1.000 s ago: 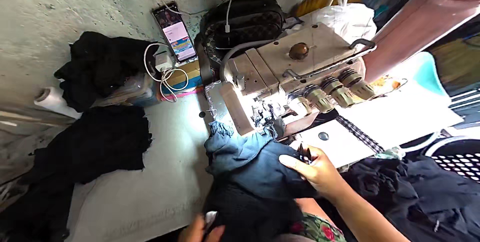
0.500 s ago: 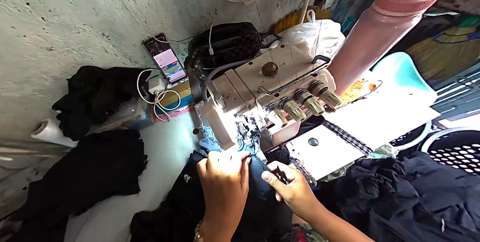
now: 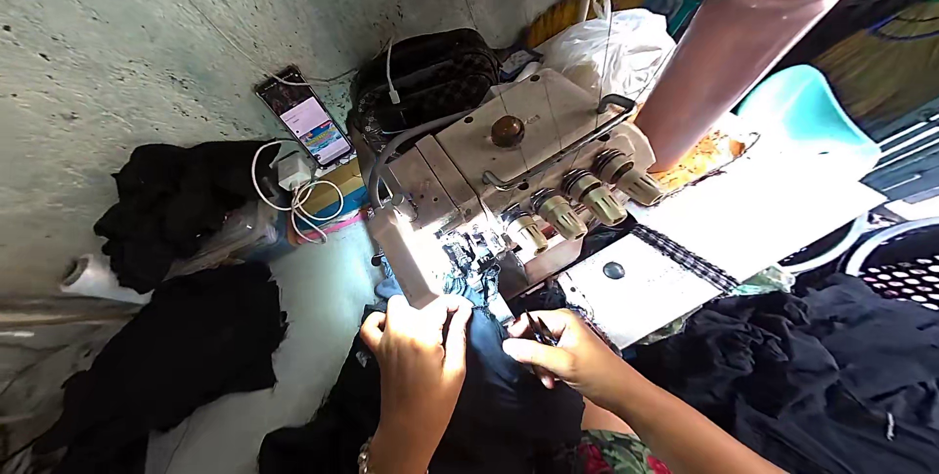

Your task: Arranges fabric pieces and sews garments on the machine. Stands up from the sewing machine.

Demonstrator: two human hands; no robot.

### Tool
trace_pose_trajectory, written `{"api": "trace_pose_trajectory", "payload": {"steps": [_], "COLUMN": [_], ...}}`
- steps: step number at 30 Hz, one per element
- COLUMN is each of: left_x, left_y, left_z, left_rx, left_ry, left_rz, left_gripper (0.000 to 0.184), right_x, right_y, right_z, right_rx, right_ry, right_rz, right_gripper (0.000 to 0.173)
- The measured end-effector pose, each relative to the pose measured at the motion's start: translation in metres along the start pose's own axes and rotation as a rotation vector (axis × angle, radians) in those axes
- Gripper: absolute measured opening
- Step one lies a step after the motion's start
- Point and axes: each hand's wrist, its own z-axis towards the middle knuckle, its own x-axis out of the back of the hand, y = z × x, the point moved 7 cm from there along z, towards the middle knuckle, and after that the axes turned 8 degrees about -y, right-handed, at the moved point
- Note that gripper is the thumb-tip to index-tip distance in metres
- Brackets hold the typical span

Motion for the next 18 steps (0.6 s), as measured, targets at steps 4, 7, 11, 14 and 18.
{"api": "trace_pose_trajectory", "payload": {"steps": [4, 7, 11, 14, 18], "left_x": [-0.004, -0.006, -0.007, -0.007, -0.007], "left_y": [-0.012, -0.014, -0.024, -0.025, -0.023], "left_z": [0.001, 0.001, 0.005, 0.007, 0.007], "left_rx": [0.005, 0.003, 0.004, 0.001, -0.004], "left_ry": [-0.044, -0.066, -0.11, -0.126, -0.118], "left_rz": [-0.092, -0.121, -0.194, -0.204, -0.183], "left_gripper": [0.021, 0.021, 0.019, 0.019, 0.02], "right_x": [0.006, 0.007, 0.009, 0.011, 0.005], "right_y": [-0.008, -0.01, -0.007, -0.006, -0.003], "right_z": [-0.009, -0.012, -0.008, -0.006, -0.004], "right_rx": [0.097, 0.132, 0.066, 0.036, -0.082], "right_ry": [0.111, 0.149, 0.142, 0.157, 0.107], "right_rz": [-0.087, -0.093, 0.018, -0.026, -0.216], "right_gripper": [0.005, 0.006, 0.01, 0.005, 0.01]}}
